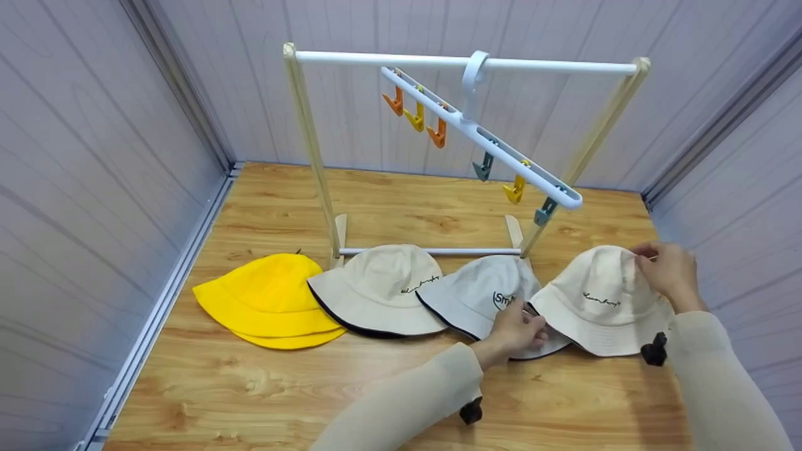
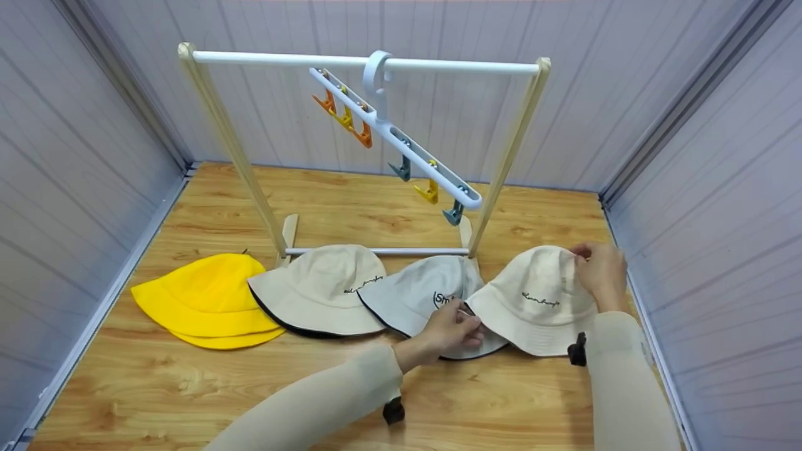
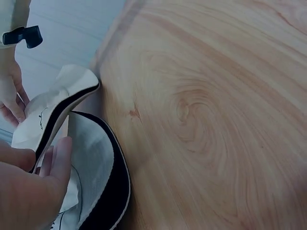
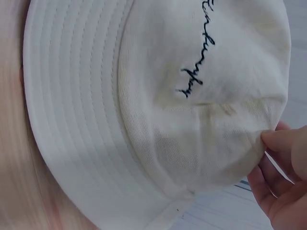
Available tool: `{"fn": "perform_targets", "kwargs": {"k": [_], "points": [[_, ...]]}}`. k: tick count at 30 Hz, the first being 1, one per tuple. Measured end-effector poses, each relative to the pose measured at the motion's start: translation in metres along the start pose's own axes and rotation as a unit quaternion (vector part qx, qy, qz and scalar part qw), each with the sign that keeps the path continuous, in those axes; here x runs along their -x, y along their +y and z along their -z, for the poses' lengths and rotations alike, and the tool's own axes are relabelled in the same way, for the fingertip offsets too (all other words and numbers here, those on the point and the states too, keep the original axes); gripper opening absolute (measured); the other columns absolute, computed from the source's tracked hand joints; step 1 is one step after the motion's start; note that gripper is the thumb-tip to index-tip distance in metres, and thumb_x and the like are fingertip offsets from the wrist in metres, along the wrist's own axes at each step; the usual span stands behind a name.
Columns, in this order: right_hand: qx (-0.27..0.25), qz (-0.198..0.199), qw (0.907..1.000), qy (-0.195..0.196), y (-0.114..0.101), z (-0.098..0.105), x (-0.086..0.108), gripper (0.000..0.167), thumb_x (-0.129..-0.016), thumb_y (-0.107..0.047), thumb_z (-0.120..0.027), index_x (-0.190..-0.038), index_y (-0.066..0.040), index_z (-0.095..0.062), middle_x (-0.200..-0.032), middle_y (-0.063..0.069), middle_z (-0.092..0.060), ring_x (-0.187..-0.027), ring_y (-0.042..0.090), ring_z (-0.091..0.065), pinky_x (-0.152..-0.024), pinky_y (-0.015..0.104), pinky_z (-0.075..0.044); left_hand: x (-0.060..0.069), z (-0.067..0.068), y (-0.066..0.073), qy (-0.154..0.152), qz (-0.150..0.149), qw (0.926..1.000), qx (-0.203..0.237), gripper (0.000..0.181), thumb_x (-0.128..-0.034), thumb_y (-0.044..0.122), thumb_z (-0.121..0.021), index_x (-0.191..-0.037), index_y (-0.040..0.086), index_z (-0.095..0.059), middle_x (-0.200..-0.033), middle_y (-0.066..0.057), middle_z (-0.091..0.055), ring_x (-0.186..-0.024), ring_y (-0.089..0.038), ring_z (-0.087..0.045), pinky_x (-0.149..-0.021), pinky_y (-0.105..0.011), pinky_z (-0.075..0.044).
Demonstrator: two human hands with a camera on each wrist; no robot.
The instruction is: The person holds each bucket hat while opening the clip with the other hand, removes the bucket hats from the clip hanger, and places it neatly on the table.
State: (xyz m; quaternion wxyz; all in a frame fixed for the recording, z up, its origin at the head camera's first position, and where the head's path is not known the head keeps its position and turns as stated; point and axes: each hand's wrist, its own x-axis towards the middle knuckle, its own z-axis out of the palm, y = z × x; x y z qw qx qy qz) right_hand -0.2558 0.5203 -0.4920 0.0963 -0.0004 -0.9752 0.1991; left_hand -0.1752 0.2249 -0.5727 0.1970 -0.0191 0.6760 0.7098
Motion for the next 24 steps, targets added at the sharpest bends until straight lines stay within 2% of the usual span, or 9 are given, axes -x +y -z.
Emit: {"fn": "perform_targets", "kwargs": {"k": [4, 9, 18, 24], "points": [[-0.002, -0.009, 1.0000, 0.002, -0.003, -0.009, -0.006, 0.023, -0.106, -0.006, -0.057, -0.117, 0.005, -0.074, -0.111, 0.031, -0.072, -0.104, 0.053, -0.063, -0.099, 0.072, -0.038, -0.001, 0.000, 0.000, 0.007, 0.027, 0.9996, 0.009, 0.011, -0.1001, -0.002, -0.065, -0.095, 0.005, -0.059, -0.081, -0.013, -0.075, -0.081, -0.034, -0.079, -0.071, -0.040, -0.066], [-0.013, -0.017, 0.9997, 0.012, -0.003, -0.020, -0.013, 0.022, -0.103, -0.001, -0.057, -0.115, 0.004, -0.075, -0.109, 0.030, -0.074, -0.105, 0.051, -0.063, -0.099, 0.066, -0.041, -0.004, 0.000, -0.001, 0.005, 0.045, 0.9987, 0.022, 0.007, -0.0998, -0.004, -0.063, -0.096, 0.002, -0.060, -0.083, -0.017, -0.076, -0.080, -0.034, -0.079, -0.073, -0.041, -0.066], [-0.023, -0.029, 0.9992, 0.011, 0.006, -0.043, -0.018, 0.021, -0.104, 0.001, -0.056, -0.112, 0.003, -0.075, -0.109, 0.028, -0.074, -0.103, 0.049, -0.066, -0.096, 0.063, -0.047, -0.008, 0.001, -0.008, -0.051, 0.061, 0.9968, 0.012, 0.012, -0.0960, -0.004, -0.065, -0.092, 0.005, -0.057, -0.085, -0.023, -0.076, -0.066, -0.020, -0.069, -0.073, -0.038, -0.066], [-0.041, -0.033, 0.9981, -0.033, 0.009, -0.049, -0.022, 0.025, -0.103, 0.005, -0.054, -0.120, 0.004, -0.073, -0.119, 0.030, -0.071, -0.107, 0.049, -0.064, -0.097, 0.065, -0.047, -0.011, 0.002, -0.010, -0.068, 0.066, 0.9954, 0.015, 0.012, -0.0936, -0.005, -0.066, -0.096, 0.004, -0.057, -0.081, -0.020, -0.074, -0.063, -0.019, -0.066, -0.074, -0.038, -0.066]]}}
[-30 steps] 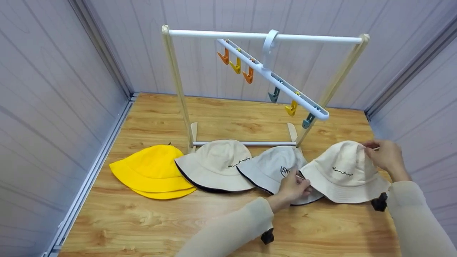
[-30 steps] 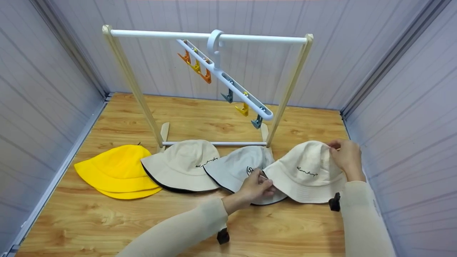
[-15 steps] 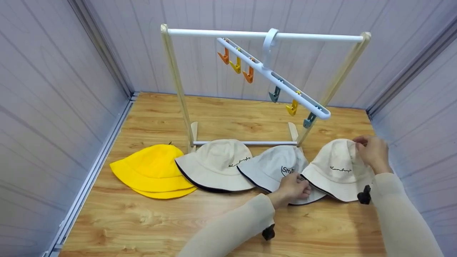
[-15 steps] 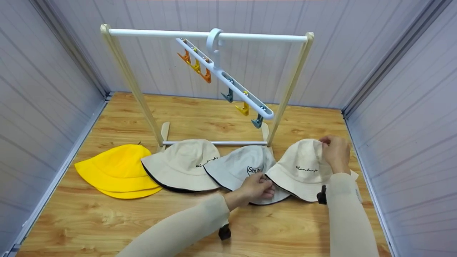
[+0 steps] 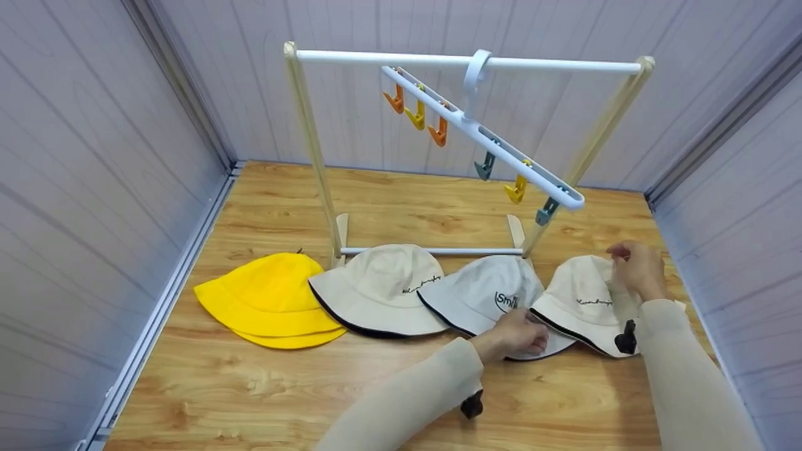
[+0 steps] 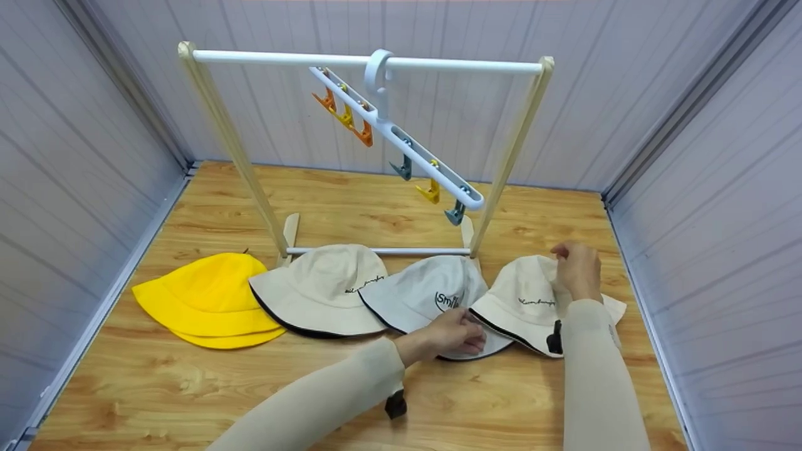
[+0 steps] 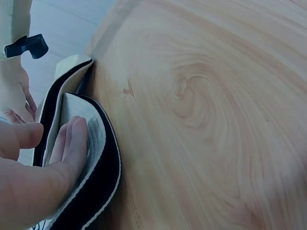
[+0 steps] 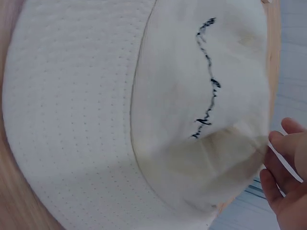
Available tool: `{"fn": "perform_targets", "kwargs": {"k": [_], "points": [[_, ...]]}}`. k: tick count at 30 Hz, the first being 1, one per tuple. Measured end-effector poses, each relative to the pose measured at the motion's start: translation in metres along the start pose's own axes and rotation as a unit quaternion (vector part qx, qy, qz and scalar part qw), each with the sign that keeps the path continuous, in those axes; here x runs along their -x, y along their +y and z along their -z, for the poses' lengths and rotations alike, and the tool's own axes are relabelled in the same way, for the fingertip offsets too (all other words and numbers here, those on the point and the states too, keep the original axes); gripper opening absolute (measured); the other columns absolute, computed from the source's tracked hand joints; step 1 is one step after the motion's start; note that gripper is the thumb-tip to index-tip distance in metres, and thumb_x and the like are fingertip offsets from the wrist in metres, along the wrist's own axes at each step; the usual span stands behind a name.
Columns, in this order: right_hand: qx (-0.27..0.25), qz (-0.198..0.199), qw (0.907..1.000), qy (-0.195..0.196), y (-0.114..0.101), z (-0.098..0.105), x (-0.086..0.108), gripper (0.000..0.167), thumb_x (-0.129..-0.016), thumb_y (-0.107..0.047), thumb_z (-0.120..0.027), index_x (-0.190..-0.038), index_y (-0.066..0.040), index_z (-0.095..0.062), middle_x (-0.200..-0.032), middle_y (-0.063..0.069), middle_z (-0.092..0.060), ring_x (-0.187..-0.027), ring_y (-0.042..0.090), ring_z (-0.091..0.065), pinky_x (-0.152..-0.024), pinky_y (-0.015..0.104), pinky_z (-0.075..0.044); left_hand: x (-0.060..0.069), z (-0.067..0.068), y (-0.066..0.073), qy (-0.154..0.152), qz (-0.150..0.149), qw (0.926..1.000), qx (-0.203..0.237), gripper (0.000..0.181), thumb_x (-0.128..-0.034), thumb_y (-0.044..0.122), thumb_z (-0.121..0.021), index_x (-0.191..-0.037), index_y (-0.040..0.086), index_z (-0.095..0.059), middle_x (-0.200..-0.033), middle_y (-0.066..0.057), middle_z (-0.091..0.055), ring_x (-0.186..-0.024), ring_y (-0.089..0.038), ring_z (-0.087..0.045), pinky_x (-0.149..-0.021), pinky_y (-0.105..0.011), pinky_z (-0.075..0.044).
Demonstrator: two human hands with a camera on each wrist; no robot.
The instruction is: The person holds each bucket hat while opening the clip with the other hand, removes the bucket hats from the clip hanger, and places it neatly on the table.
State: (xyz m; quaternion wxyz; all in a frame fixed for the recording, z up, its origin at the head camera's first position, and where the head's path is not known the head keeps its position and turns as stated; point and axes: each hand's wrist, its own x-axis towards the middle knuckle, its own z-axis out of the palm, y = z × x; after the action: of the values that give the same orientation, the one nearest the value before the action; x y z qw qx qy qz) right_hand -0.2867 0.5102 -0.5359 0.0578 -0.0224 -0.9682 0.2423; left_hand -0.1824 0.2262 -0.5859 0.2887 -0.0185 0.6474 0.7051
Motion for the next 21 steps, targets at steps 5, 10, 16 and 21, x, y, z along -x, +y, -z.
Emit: {"fn": "perform_targets", "kwargs": {"k": [5, 10, 16, 21], "points": [[0.005, 0.022, 0.9996, -0.013, -0.002, 0.002, 0.002, 0.026, -0.104, 0.001, -0.054, -0.123, 0.004, -0.072, -0.121, 0.032, -0.070, -0.107, 0.050, -0.066, -0.093, 0.065, -0.049, 0.002, 0.002, 0.003, -0.013, 0.014, 0.9998, -0.005, 0.010, -0.0934, -0.004, -0.065, -0.099, 0.004, -0.061, -0.077, -0.015, -0.070, -0.063, -0.019, -0.064, -0.077, -0.039, -0.066], [0.006, 0.031, 0.9994, -0.013, -0.003, 0.010, 0.002, 0.029, -0.105, -0.008, -0.053, -0.126, 0.004, -0.070, -0.126, 0.033, -0.068, -0.112, 0.053, -0.065, -0.093, 0.067, -0.050, 0.005, 0.012, 0.013, -0.021, 0.014, 0.9992, -0.029, 0.010, -0.0958, -0.001, -0.065, -0.106, 0.000, -0.066, -0.085, -0.020, -0.074, -0.071, -0.025, -0.070, -0.082, -0.041, -0.065], [0.002, 0.029, 0.9991, -0.031, -0.015, 0.023, 0.004, 0.037, -0.109, -0.017, -0.053, -0.138, 0.003, -0.063, -0.138, 0.034, -0.062, -0.125, 0.056, -0.058, -0.099, 0.069, -0.048, 0.015, 0.037, 0.031, -0.022, -0.009, 0.9959, -0.087, 0.052, -0.1002, 0.005, -0.067, -0.149, -0.004, -0.051, -0.105, -0.017, -0.076, -0.099, -0.035, -0.076, -0.087, -0.043, -0.064], [-0.004, 0.035, 0.9990, -0.028, -0.029, 0.036, 0.011, 0.042, -0.109, -0.021, -0.054, -0.143, 0.004, -0.059, -0.141, 0.037, -0.058, -0.131, 0.057, -0.053, -0.103, 0.073, -0.043, 0.026, 0.073, 0.051, -0.018, -0.084, 0.9786, -0.187, 0.051, -0.1012, 0.011, -0.067, -0.149, 0.000, -0.052, -0.109, -0.008, -0.074, -0.098, -0.027, -0.074, -0.085, -0.035, -0.062]]}}
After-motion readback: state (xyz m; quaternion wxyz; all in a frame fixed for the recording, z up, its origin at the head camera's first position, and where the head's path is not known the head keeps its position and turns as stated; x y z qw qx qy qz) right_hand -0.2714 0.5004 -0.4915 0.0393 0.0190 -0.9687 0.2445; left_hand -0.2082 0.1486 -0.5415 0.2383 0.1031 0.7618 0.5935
